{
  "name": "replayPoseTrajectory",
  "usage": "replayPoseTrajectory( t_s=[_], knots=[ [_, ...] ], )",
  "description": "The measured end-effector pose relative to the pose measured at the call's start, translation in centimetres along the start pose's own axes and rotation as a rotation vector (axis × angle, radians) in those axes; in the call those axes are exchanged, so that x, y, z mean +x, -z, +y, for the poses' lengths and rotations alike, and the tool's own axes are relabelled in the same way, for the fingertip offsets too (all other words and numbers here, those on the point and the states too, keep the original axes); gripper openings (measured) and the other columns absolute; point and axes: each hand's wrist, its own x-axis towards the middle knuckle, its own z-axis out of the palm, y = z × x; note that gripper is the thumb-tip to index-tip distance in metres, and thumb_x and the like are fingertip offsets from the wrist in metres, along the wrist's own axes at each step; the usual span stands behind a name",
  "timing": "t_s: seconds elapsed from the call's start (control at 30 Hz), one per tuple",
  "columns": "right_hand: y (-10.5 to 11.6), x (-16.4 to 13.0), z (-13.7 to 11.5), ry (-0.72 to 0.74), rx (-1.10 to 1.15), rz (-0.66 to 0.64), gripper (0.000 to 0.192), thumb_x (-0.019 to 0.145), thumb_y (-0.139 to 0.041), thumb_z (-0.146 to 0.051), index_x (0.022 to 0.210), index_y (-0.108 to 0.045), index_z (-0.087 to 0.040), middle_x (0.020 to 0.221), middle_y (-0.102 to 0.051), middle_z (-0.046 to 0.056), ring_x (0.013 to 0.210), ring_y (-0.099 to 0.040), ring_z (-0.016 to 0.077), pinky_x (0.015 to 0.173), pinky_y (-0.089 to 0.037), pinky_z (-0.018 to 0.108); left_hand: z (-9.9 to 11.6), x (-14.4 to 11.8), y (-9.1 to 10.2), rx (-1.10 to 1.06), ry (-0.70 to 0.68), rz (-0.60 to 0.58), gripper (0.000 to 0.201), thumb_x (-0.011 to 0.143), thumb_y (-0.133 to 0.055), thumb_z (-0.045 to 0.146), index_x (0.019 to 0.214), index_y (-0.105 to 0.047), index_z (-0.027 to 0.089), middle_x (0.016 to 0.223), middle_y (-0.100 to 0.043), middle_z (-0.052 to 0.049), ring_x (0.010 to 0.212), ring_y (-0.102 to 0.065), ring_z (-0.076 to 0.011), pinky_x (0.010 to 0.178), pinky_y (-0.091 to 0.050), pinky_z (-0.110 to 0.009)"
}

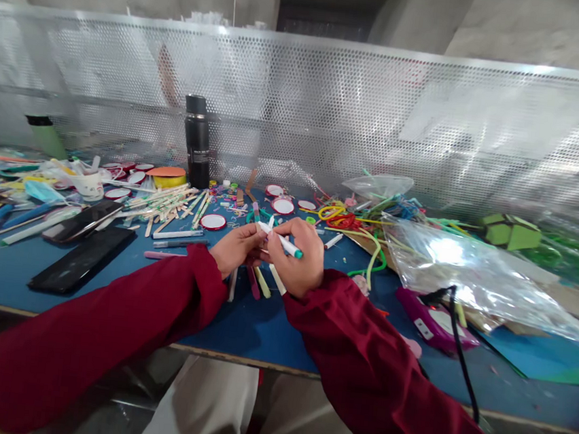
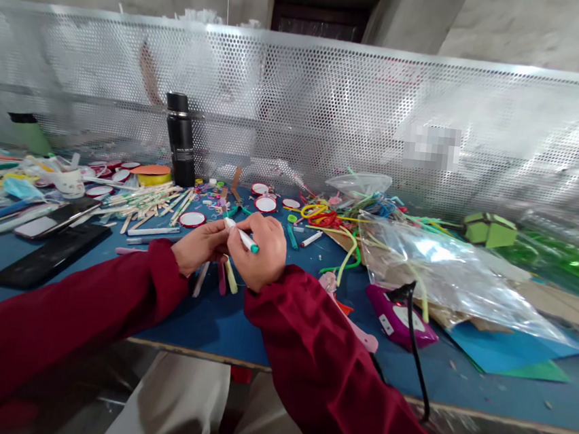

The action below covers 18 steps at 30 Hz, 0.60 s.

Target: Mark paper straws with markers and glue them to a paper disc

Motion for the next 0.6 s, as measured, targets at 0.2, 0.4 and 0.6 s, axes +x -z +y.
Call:
replayPoseTrajectory(
  t_s=[0.2, 0.4, 0.6],
  knots=[
    [-0.05, 0.0, 0.05, 0.005, -0.007, -0.009, 0.011, 0.085, -0.059, -0.022, 0.075, -0.054, -0.024, 0.07, -0.063, 0.0, 0.069, -0.058, 0.018, 0.072, -0.044, 0.034, 0.03, -0.02, -0.06, -0.005, 0.0, 0.003, 0.044, 0.073, -0.079, 0.053, 0.086, -0.058, 0.017, 0.073, -0.066, 0.0, 0.058, -0.065, -0.0099, 0.051, -0.045, -0.017],
    [0.06, -0.05, -0.06, -0.023, -0.016, 0.003, 0.011, 0.085, -0.058, -0.023, 0.074, -0.054, -0.024, 0.07, -0.063, 0.0, 0.07, -0.059, 0.0183, 0.071, -0.044, 0.034, -0.01, 0.04, 0.02, -0.012, 0.006, -0.006, 0.045, 0.072, -0.08, 0.054, 0.086, -0.057, 0.017, 0.075, -0.067, 0.0, 0.06, -0.066, -0.0101, 0.051, -0.045, -0.017],
    [-0.06, -0.02, 0.02, -0.004, -0.017, -0.025, 0.011, 0.085, -0.058, -0.023, 0.075, -0.053, -0.024, 0.069, -0.063, 0.0, 0.069, -0.059, 0.0183, 0.073, -0.045, 0.035, -0.19, 0.1, 0.07, -0.009, -0.005, -0.004, 0.044, 0.072, -0.08, 0.053, 0.085, -0.058, 0.017, 0.072, -0.065, 0.001, 0.057, -0.064, -0.0095, 0.052, -0.045, -0.018]
  ],
)
